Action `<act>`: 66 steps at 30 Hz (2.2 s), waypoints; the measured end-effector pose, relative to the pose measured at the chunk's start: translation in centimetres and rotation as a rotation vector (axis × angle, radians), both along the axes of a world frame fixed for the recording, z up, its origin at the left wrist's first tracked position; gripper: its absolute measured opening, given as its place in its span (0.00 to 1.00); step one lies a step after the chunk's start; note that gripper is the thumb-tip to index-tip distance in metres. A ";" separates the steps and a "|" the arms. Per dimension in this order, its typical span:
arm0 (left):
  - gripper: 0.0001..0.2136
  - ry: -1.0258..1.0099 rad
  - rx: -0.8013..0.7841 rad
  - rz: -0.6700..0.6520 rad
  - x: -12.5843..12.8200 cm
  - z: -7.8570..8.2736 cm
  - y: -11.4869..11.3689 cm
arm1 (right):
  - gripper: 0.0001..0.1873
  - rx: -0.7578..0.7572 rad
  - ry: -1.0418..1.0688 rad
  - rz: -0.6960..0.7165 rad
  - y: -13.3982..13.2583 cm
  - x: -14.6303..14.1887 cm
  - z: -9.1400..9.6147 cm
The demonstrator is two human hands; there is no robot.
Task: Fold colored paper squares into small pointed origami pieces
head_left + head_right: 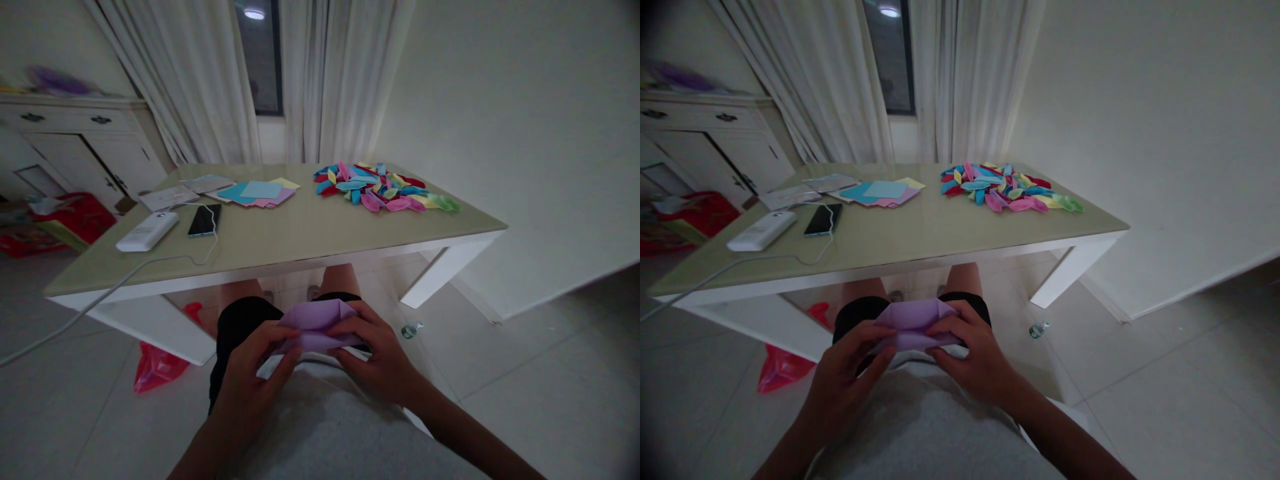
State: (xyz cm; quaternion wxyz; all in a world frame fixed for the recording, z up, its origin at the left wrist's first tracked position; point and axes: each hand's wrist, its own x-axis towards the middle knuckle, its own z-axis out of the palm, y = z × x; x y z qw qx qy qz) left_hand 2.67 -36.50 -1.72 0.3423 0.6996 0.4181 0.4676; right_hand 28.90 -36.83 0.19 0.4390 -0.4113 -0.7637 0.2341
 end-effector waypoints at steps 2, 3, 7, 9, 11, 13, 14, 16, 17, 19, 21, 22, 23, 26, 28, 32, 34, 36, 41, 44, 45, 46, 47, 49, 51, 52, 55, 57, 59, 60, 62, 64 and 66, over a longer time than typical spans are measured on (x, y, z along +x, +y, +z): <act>0.10 0.033 0.038 -0.006 -0.3 0.1 0.1 | 0.13 0.019 -0.001 0.000 0.0 0.1 0.0; 0.12 0.040 0.051 0.011 -0.4 0.1 0.2 | 0.13 0.032 -0.004 0.001 -0.1 0.2 0.1; 0.08 0.072 0.119 0.080 -0.5 0.1 0.3 | 0.12 0.077 -0.044 0.014 -0.1 0.3 0.5; 0.06 0.098 0.156 0.086 -0.6 0.2 0.4 | 0.13 0.079 -0.084 0.028 -0.1 0.3 0.7; 0.05 0.115 0.180 0.091 -0.8 0.3 0.5 | 0.14 0.075 -0.118 0.048 -0.1 0.4 0.9; 0.06 0.116 0.196 0.092 -1.0 0.2 0.5 | 0.17 0.079 -0.122 0.072 -0.2 0.5 0.8; 0.07 0.109 0.198 0.092 -1.2 0.0 0.5 | 0.18 0.076 -0.103 0.079 -0.3 0.6 0.6; 0.08 0.078 0.187 0.083 -1.5 -0.6 0.5 | 0.21 0.057 -0.019 0.072 -0.3 0.7 0.3; 0.09 0.057 0.174 0.077 -1.6 -1.0 0.4 | 0.21 0.040 0.029 0.062 -0.3 0.8 0.1; 0.10 0.017 0.157 0.066 -1.8 -1.6 0.3 | 0.20 0.007 0.090 0.046 -0.2 0.9 0.0; 0.10 0.001 0.170 0.063 -1.8 -1.9 0.3 | 0.18 0.017 0.080 0.039 0.0 0.9 0.1; 0.10 0.003 0.187 0.066 -1.8 -1.9 0.3 | 0.17 0.037 0.060 0.037 0.1 1.0 0.2; 0.09 0.008 0.208 0.071 -1.8 -1.9 0.3 | 0.17 0.067 0.042 0.035 0.1 1.0 0.3; 0.08 0.041 0.274 0.084 -1.7 -1.2 0.3 | 0.17 0.112 0.046 0.047 0.0 1.0 0.4; 0.07 0.077 0.314 0.081 -1.7 -0.7 0.4 | 0.18 0.075 0.098 0.054 -0.1 1.0 0.2; 0.06 0.132 0.356 0.053 -2.0 -0.3 0.2 | 0.23 0.087 0.123 0.036 -0.2 1.0 0.0; 0.06 0.139 0.352 0.023 -2.2 -0.4 0.2 | 0.22 0.149 0.069 0.070 -0.1 1.1 0.2; 0.07 0.156 0.336 -0.008 -2.3 -0.5 0.1 | 0.19 0.189 0.012 0.098 0.0 1.2 0.4; 0.08 0.244 0.430 0.018 -2.2 -0.2 0.2 | 0.09 0.223 -0.080 0.083 -0.1 1.3 0.5; 0.07 0.312 0.491 0.032 -2.0 -0.3 0.3 | 0.08 0.232 -0.097 0.063 -0.2 1.3 0.3; 0.07 0.330 0.497 0.026 -2.0 -0.5 0.4 | 0.08 0.235 -0.101 0.056 -0.3 1.3 0.2; 0.06 0.345 0.500 0.017 -2.0 -0.6 0.4 | 0.08 0.238 -0.108 0.050 -0.3 1.3 0.2; 0.06 0.354 0.497 0.004 -2.0 -0.7 0.5 | 0.08 0.240 -0.122 0.048 -0.3 1.3 0.2; 0.06 0.353 0.471 -0.028 -2.0 -0.9 0.4 | 0.07 0.238 -0.163 0.061 -0.2 1.5 0.1; 0.06 0.334 0.395 -0.052 -2.0 -0.9 0.4 | 0.08 0.229 -0.192 0.087 -0.1 1.6 0.1; 0.06 0.324 0.347 -0.063 -2.0 -0.8 0.4 | 0.09 0.223 -0.196 0.101 -0.1 1.7 0.1; 0.07 0.301 0.221 -0.100 -1.9 -0.4 0.3 | 0.11 0.191 -0.176 0.116 -0.1 1.7 0.1; 0.08 0.289 0.176 -0.124 -1.9 -0.2 0.3 | 0.10 0.165 -0.169 0.107 -0.1 1.7 0.0; 0.09 0.289 0.152 -0.153 -1.9 0.0 0.2 | 0.09 0.149 -0.163 0.094 -0.1 1.7 -0.1; 0.10 0.290 0.149 -0.160 -2.0 0.0 0.2 | 0.09 0.145 -0.159 0.087 -0.1 1.6 -0.1; 0.10 0.277 0.169 -0.149 -1.9 -0.1 0.3 | 0.09 0.132 -0.148 0.067 -0.1 1.6 0.0; 0.09 0.245 0.210 -0.108 -1.7 -0.2 0.4 | 0.10 0.118 -0.138 0.044 0.1 1.5 0.1; 0.06 0.210 0.247 -0.071 -1.5 -0.1 0.7 | 0.10 0.120 -0.130 0.024 0.3 1.4 0.2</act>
